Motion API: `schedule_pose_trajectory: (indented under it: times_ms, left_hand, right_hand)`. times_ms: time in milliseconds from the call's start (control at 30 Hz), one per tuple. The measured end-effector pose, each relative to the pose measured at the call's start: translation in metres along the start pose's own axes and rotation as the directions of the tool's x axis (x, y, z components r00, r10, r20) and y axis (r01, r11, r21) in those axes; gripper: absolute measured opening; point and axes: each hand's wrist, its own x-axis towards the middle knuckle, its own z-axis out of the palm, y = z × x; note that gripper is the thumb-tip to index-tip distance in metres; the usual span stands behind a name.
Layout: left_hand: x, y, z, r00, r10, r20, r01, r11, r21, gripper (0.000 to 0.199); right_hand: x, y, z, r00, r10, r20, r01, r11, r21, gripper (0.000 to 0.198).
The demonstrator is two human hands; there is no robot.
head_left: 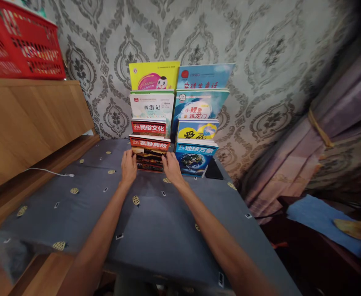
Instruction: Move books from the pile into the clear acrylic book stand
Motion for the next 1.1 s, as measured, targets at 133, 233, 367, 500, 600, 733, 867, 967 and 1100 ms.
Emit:
schedule_pose_trajectory:
  times_ms: [133, 233, 367, 500, 600, 733, 867, 967, 1100]
  left_hand:
    - [0.005, -0.003, 0.0, 0.999, -0.04, 0.019, 0.039, 0.999, 0.012, 0.014]
    - [0.006, -0.005, 0.001, 0.997, -0.068, 0.032, 0.068, 0.998, 0.015, 0.013]
    - [0.005, -0.007, 0.0, 0.992, -0.12, 0.051, 0.12, 0.993, -0.003, 0.014]
    - [0.004, -0.006, -0.001, 0.985, -0.139, 0.106, 0.135, 0.99, 0.049, 0.016]
    - [0.003, -0.005, -0.002, 0.979, -0.156, 0.131, 0.142, 0.984, 0.109, 0.016]
    - [0.004, 0.0, -0.004, 0.993, -0.101, 0.059, 0.094, 0.989, 0.118, 0.029]
    - [0.017, 0.014, -0.012, 0.99, 0.128, -0.066, -0.119, 0.985, 0.122, 0.055]
    - [0.035, 0.029, -0.02, 0.96, 0.278, -0.02, -0.273, 0.954, 0.122, 0.056]
    - [0.052, 0.039, -0.024, 0.937, 0.337, 0.089, -0.347, 0.928, 0.139, 0.05]
  right_hand:
    - [-0.001, -0.002, 0.001, 1.0, 0.002, -0.009, -0.001, 0.999, 0.034, 0.02]
    - [-0.001, -0.003, 0.001, 1.0, 0.014, 0.007, -0.015, 0.996, 0.083, 0.025]
    - [-0.002, -0.002, 0.002, 1.0, 0.007, 0.001, -0.007, 0.998, 0.07, 0.023]
    - [-0.003, 0.001, 0.005, 1.0, -0.011, -0.001, 0.012, 0.999, 0.041, 0.024]
    - [-0.004, 0.002, 0.006, 1.0, -0.005, 0.01, 0.004, 1.0, 0.027, 0.024]
    - [-0.005, 0.001, 0.007, 1.0, 0.002, -0.005, -0.002, 1.0, -0.017, 0.025]
    - [-0.007, 0.0, 0.008, 1.0, -0.016, -0.01, 0.015, 0.999, -0.034, 0.026]
    - [-0.007, 0.001, 0.007, 1.0, -0.017, -0.01, 0.016, 1.0, -0.024, 0.026]
    - [-0.005, 0.002, 0.006, 1.0, 0.01, -0.004, -0.01, 1.0, -0.01, 0.028]
